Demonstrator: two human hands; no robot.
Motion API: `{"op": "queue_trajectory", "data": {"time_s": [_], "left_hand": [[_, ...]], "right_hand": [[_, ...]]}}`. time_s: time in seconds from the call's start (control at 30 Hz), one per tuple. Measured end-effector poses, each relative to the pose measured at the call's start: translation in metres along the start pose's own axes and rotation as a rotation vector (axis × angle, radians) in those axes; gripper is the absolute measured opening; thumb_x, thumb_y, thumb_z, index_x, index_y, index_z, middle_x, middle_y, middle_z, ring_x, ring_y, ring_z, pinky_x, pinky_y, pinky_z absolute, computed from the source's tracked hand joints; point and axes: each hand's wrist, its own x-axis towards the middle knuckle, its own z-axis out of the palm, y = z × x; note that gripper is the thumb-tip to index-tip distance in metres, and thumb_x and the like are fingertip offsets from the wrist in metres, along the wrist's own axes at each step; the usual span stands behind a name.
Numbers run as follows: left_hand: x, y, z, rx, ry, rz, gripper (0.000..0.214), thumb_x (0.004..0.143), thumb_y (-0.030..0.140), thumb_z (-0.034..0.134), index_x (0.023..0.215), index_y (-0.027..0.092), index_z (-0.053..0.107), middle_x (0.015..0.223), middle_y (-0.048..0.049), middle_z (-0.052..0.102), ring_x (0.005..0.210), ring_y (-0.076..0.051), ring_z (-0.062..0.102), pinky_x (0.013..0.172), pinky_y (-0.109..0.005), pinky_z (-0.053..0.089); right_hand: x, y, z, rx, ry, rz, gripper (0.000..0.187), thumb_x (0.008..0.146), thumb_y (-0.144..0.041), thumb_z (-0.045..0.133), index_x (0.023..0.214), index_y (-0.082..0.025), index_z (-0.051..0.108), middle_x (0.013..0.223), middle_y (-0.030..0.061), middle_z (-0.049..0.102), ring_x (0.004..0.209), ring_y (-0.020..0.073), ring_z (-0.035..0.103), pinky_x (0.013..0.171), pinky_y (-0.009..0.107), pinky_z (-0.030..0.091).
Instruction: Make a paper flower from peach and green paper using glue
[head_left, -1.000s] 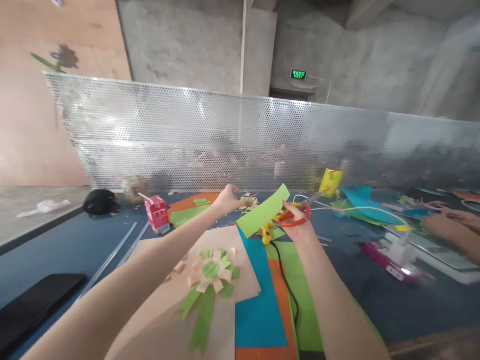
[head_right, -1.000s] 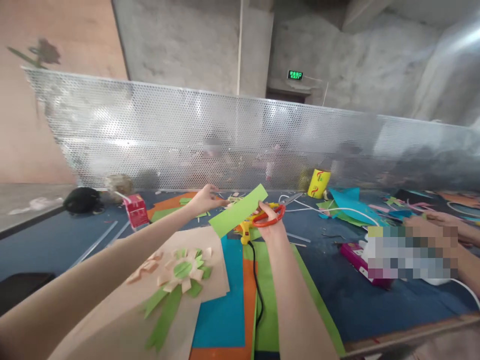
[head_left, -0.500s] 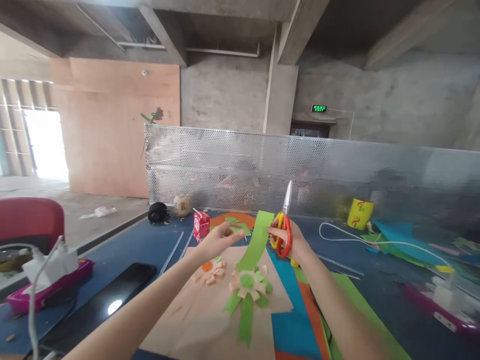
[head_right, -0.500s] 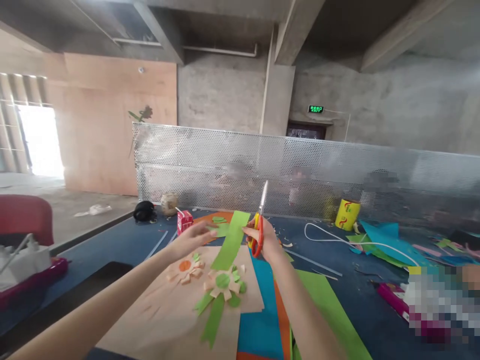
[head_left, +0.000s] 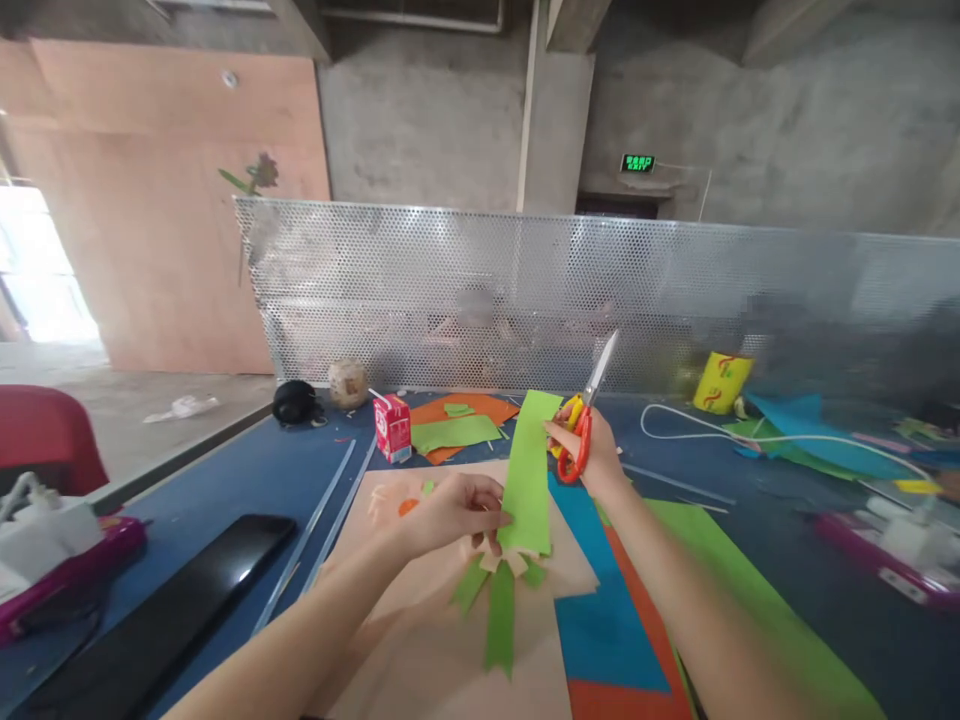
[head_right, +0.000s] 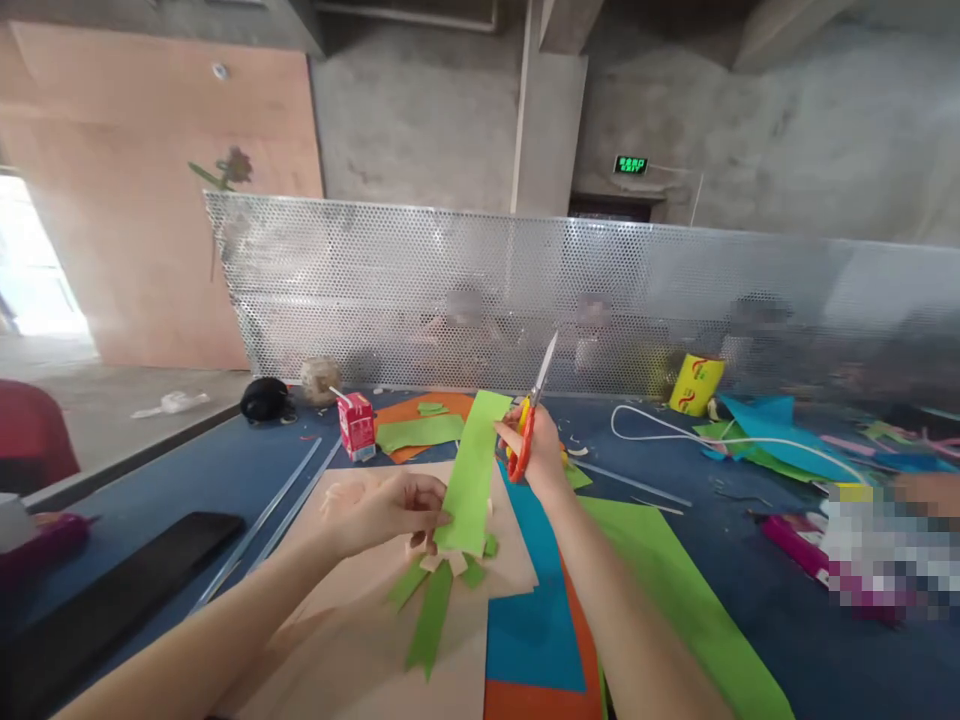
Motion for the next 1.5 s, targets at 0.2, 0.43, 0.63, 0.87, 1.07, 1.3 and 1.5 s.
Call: {"op": "queue_trajectory", "data": {"time_s": [0.2, 0.43, 0.63, 0.87, 1.07, 1.3, 1.5], "left_hand": [[0.0, -0.011, -0.001, 0.05, -0.01, -0.086, 0.023, 0.066, 0.036, 0.058, 0.07, 0.013, 0.06, 0.056, 0.0005, 0.054, 0.049, -0.009, 0.05, 0.047, -0.021, 0.04], [-0.002, -0.007, -0.004, 0.138, 0.017, -0.05, 0.023, 0.069, 0.038, 0.053, 0.067, 0.015, 0.056, 0.056, 0.0003, 0.053, 0.049, -0.01, 0.05, 0.049, -0.023, 0.04], [-0.001, -0.007, -0.011, 0.408, 0.341, 0.086, 0.023, 0.071, 0.037, 0.05, 0.06, 0.017, 0.049, 0.057, 0.0012, 0.05, 0.05, -0.01, 0.045, 0.046, -0.023, 0.034], [-0.002, -0.005, -0.013, 0.476, 0.493, 0.157, 0.015, 0.07, 0.031, 0.049, 0.064, 0.017, 0.053, 0.059, 0.0003, 0.052, 0.053, -0.011, 0.046, 0.048, -0.023, 0.034], [-0.004, -0.003, -0.014, -0.274, 0.279, 0.024, 0.019, 0.071, 0.028, 0.044, 0.063, 0.013, 0.052, 0.058, -0.0031, 0.053, 0.051, -0.012, 0.052, 0.042, -0.021, 0.035], [-0.005, 0.001, -0.015, -0.24, 0.118, 0.018, 0.017, 0.067, 0.021, 0.054, 0.081, 0.013, 0.059, 0.076, -0.0065, 0.06, 0.069, -0.015, 0.059, 0.047, -0.019, 0.041], [-0.005, 0.001, -0.016, -0.075, 0.161, 0.041, 0.011, 0.071, 0.023, 0.052, 0.076, 0.014, 0.057, 0.073, -0.004, 0.059, 0.067, -0.014, 0.061, 0.045, -0.018, 0.044]], "right_hand": [[-0.004, -0.001, 0.011, 0.152, 0.033, 0.071, 0.031, 0.049, -0.019, 0.071, 0.065, -0.019, 0.044, 0.054, -0.0075, 0.054, 0.039, 0.0087, 0.052, 0.04, 0.021, 0.043], [-0.01, -0.002, 0.011, 0.266, -0.048, 0.07, 0.026, 0.054, -0.019, 0.069, 0.067, -0.019, 0.046, 0.067, -0.0041, 0.06, 0.049, 0.0085, 0.055, 0.046, 0.021, 0.045], [-0.02, 0.004, 0.019, 0.265, -0.298, 0.208, 0.027, 0.053, -0.018, 0.07, 0.066, -0.019, 0.047, 0.089, 0.0005, 0.061, 0.062, 0.01, 0.056, 0.054, 0.022, 0.045], [-0.037, 0.009, 0.034, 0.012, -0.285, 0.244, 0.026, 0.051, -0.018, 0.07, 0.065, -0.019, 0.049, 0.064, -0.0053, 0.051, 0.054, 0.0076, 0.047, 0.054, 0.021, 0.041], [-0.038, -0.003, 0.032, -0.388, -0.333, 0.093, 0.025, 0.056, -0.026, 0.064, 0.068, -0.02, 0.044, 0.061, -0.0054, 0.044, 0.053, 0.0098, 0.044, 0.053, 0.025, 0.038], [-0.039, -0.001, 0.03, -0.521, -0.207, 0.038, 0.03, 0.057, -0.033, 0.062, 0.075, -0.02, 0.043, 0.064, -0.0033, 0.046, 0.054, 0.0127, 0.046, 0.054, 0.029, 0.04], [-0.042, -0.004, 0.033, -0.523, -0.296, 0.049, 0.032, 0.056, -0.034, 0.063, 0.077, -0.021, 0.042, 0.066, -0.0025, 0.048, 0.056, 0.014, 0.049, 0.054, 0.029, 0.041]]}}
